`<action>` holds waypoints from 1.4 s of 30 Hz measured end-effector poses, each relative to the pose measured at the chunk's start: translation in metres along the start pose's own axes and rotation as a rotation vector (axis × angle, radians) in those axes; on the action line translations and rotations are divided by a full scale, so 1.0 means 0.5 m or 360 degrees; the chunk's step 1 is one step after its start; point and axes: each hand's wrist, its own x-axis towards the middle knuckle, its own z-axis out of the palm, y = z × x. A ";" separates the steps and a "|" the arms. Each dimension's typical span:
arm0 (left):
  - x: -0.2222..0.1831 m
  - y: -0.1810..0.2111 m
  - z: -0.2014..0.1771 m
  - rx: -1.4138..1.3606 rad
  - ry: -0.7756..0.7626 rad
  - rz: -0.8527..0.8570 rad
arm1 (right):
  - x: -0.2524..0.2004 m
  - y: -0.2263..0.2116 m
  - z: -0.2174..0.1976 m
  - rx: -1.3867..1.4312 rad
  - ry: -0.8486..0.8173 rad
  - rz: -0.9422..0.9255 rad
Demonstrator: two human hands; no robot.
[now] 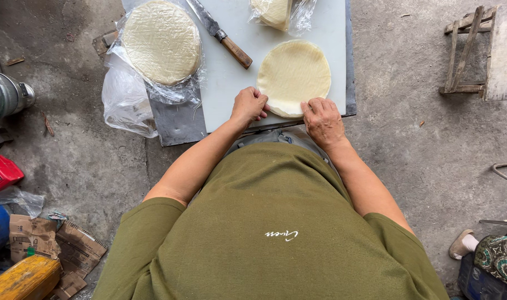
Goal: The person separates thin round flatbreads from a stack, folds them into quarters, stacks them, and then cuts through the stack with a knife.
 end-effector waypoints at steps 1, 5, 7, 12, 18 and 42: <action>0.000 -0.001 -0.001 0.0017 -0.0009 0.0008 | -0.002 -0.001 -0.001 0.0006 -0.0011 -0.0003; 0.001 -0.007 -0.001 0.0027 0.0000 0.0019 | -0.004 -0.004 -0.007 -0.0011 -0.0030 0.0001; 0.003 -0.011 -0.001 0.0062 0.0010 0.0035 | -0.004 -0.007 -0.009 -0.0043 -0.0033 -0.0022; 0.002 -0.028 -0.002 0.0510 0.0162 0.0299 | -0.017 -0.015 -0.016 -0.0086 -0.0073 -0.0027; -0.007 -0.016 0.012 0.1254 0.0593 0.1273 | -0.033 -0.002 0.001 0.0214 0.0085 0.0244; 0.177 0.133 0.063 0.1334 0.0388 0.0467 | 0.061 0.103 0.096 0.0846 -0.0063 0.1718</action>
